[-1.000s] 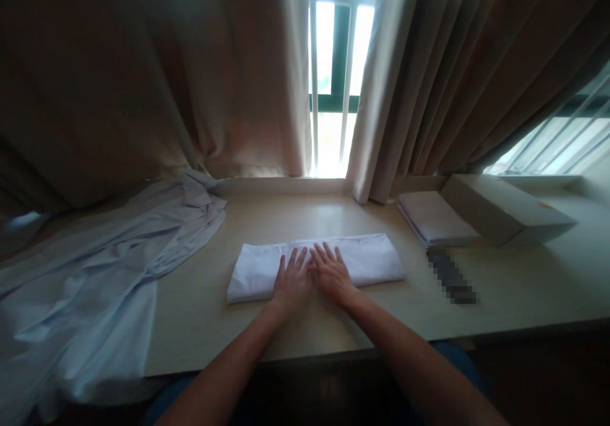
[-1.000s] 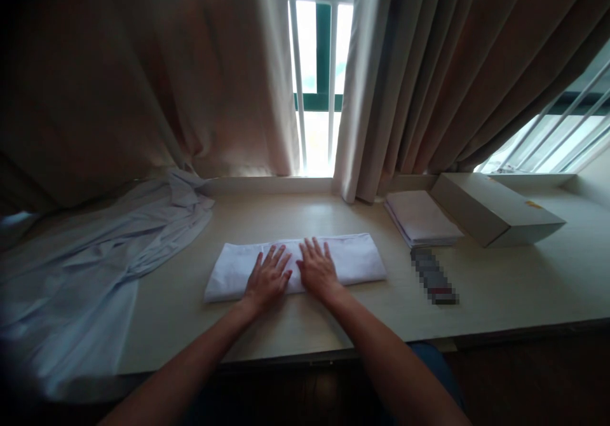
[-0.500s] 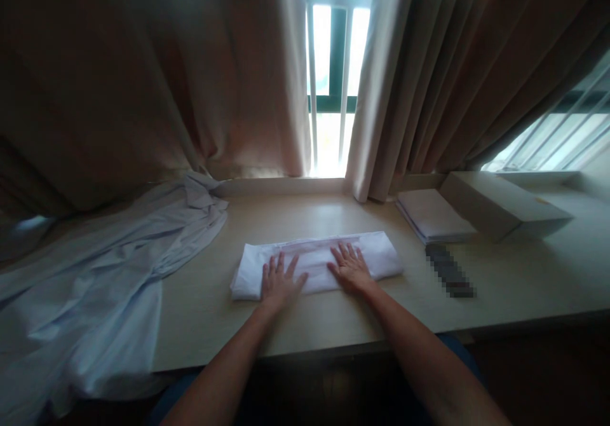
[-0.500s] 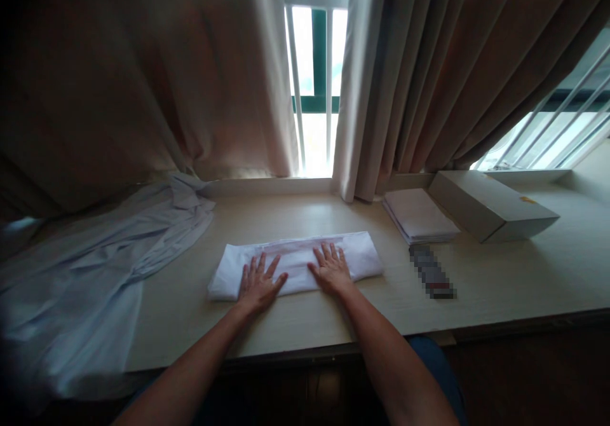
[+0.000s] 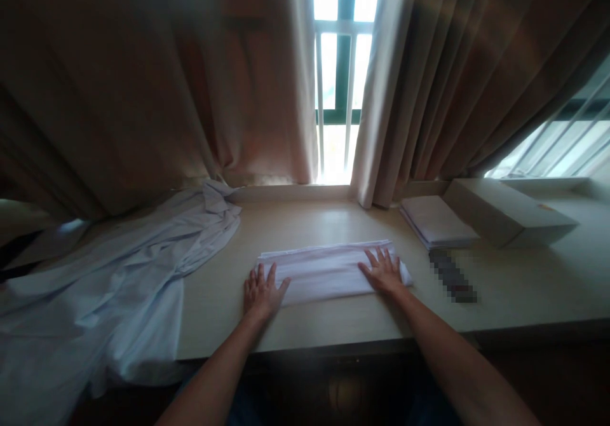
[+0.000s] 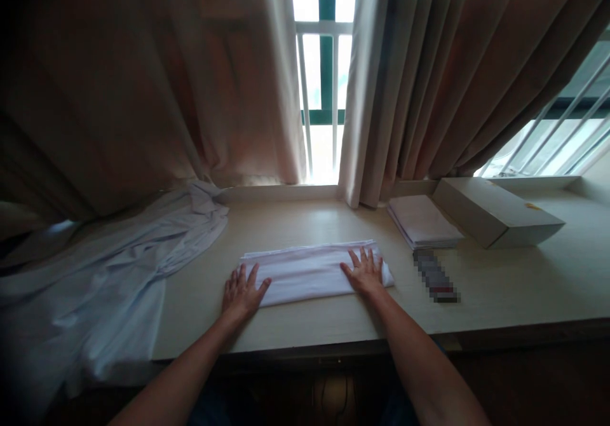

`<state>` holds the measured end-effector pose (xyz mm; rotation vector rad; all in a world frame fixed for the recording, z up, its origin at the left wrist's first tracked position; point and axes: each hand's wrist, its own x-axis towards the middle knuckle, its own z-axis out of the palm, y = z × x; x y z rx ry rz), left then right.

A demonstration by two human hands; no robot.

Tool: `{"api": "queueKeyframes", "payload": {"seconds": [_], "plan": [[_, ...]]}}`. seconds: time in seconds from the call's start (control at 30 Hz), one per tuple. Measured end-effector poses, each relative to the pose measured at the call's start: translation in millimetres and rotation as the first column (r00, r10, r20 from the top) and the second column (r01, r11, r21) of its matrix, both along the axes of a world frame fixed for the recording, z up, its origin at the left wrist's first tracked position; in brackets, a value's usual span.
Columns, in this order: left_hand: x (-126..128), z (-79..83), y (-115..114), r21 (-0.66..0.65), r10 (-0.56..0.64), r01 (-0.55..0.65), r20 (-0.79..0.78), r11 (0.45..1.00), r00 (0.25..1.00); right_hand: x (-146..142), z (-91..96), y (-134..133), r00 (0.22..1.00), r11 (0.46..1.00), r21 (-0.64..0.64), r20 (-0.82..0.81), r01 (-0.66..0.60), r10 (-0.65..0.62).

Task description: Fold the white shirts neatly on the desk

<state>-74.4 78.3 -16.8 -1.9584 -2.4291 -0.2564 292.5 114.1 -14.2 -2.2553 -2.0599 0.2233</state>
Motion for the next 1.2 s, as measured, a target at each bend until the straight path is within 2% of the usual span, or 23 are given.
{"api": "queueKeyframes", "payload": {"seconds": [0.23,0.33,0.4,0.47,0.67,0.9,1.1,1.2], "plan": [[8,1.5,-31,-0.008,-0.04,0.04,-0.013,0.999,0.999,31,1.6,-49,0.995,0.996,-0.012,-0.028,-0.091,0.091],[12,1.8,-40,0.011,-0.033,0.033,-0.032,0.999,0.999,35,0.3,-59,0.999,0.999,0.049,-0.028,0.016,-0.015],[15,2.8,-43,0.016,-0.025,0.025,-0.04,1.0,0.999,34,-1.2,-60,0.993,0.989,0.09,-0.027,0.116,-0.114],[16,4.2,-44,0.01,-0.01,0.011,-0.043,1.0,0.999,32,-1.3,-59,0.989,0.985,0.09,-0.033,0.147,-0.144],[5,7.8,-37,-0.048,-0.038,0.037,-0.008,0.998,0.999,38,1.7,-56,0.995,0.996,0.012,-0.018,0.094,-0.094],[-29,5.9,-35,-0.056,-0.105,0.105,0.0,0.993,0.994,44,-15.8,-51,0.996,0.997,0.06,0.065,0.056,-0.06],[-29,2.2,-36,-0.038,-0.11,0.109,-0.024,0.993,0.994,43,-18.4,-51,0.995,0.995,0.078,0.072,0.057,-0.063],[-26,6.9,-34,-0.041,-0.078,0.077,-0.017,0.996,0.997,41,-14.8,-52,0.996,0.995,0.075,0.057,0.061,-0.065]]}}
